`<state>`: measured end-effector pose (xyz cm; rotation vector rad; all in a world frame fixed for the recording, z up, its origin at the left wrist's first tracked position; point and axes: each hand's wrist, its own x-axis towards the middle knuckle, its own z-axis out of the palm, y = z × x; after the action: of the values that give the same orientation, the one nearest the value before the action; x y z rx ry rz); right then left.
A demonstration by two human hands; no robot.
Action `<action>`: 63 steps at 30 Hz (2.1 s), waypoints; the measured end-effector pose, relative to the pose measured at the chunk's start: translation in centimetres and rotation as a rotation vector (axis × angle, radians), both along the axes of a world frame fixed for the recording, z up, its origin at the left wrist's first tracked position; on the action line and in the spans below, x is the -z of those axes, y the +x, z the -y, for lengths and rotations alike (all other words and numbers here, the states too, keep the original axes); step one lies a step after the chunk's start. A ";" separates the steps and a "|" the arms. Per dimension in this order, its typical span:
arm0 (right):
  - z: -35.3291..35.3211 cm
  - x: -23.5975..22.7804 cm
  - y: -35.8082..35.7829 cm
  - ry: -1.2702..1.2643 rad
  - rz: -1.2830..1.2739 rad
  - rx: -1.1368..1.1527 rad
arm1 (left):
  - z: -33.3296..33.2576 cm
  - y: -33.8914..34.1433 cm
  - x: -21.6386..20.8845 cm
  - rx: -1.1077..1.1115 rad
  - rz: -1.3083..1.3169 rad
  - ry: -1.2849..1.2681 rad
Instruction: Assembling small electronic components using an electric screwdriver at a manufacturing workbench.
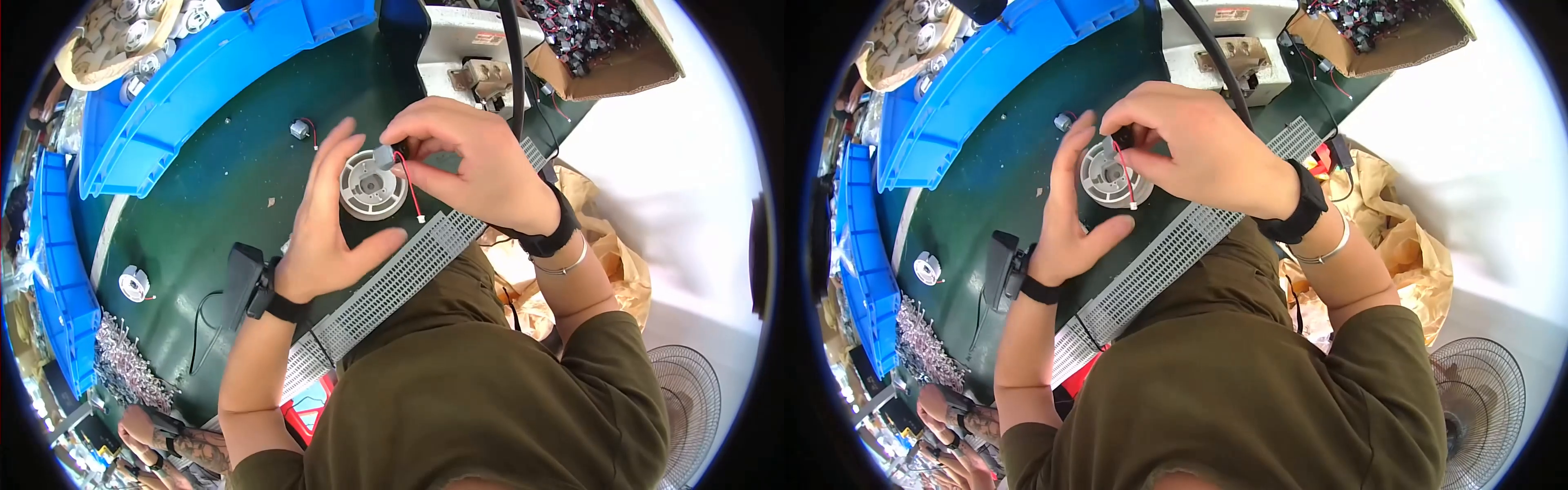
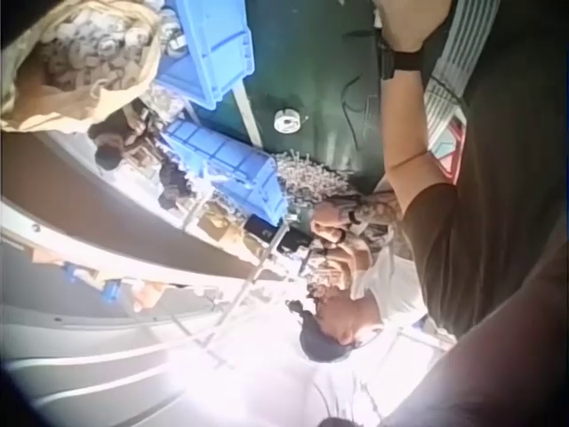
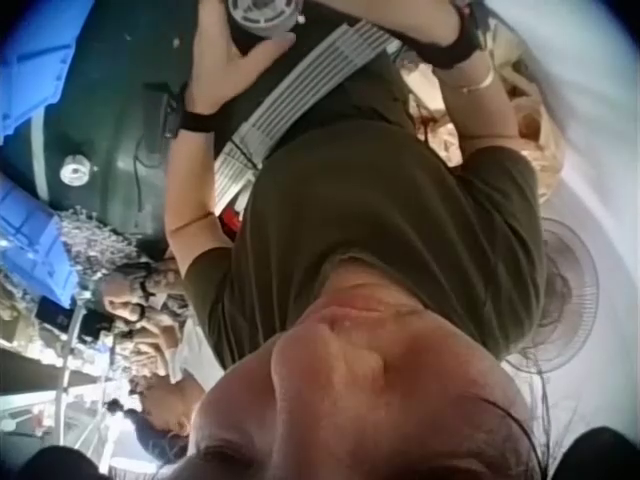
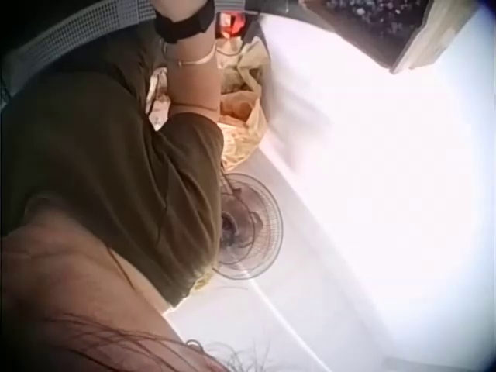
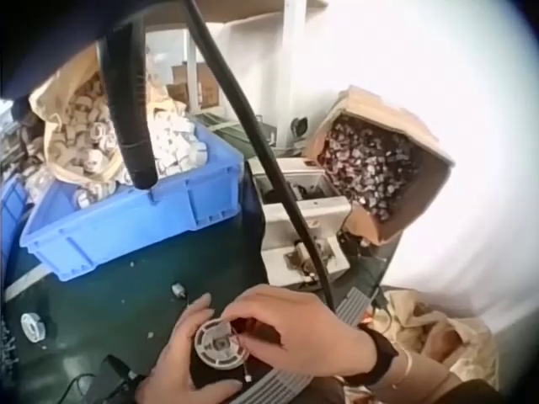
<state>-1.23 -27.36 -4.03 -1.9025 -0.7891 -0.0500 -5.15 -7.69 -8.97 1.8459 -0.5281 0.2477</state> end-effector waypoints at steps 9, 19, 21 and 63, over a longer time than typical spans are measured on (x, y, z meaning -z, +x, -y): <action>-1.5 1.2 0.1 -0.231 0.231 -0.060 | 0.4 0.6 1.0 -0.002 0.015 0.068; -2.0 -5.4 4.2 -0.233 0.743 0.078 | -1.0 0.8 1.2 0.015 0.285 0.114; -1.5 -7.4 5.3 -0.514 1.174 0.152 | -1.2 0.8 1.1 0.026 0.335 0.202; 4.7 -2.9 7.7 0.911 0.354 -0.464 | -1.5 1.2 1.4 -0.020 0.410 0.395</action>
<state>6.51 -32.08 -1.09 -0.8341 -1.1746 -0.3960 -3.92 -6.23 -10.33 2.1946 -0.8913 0.5764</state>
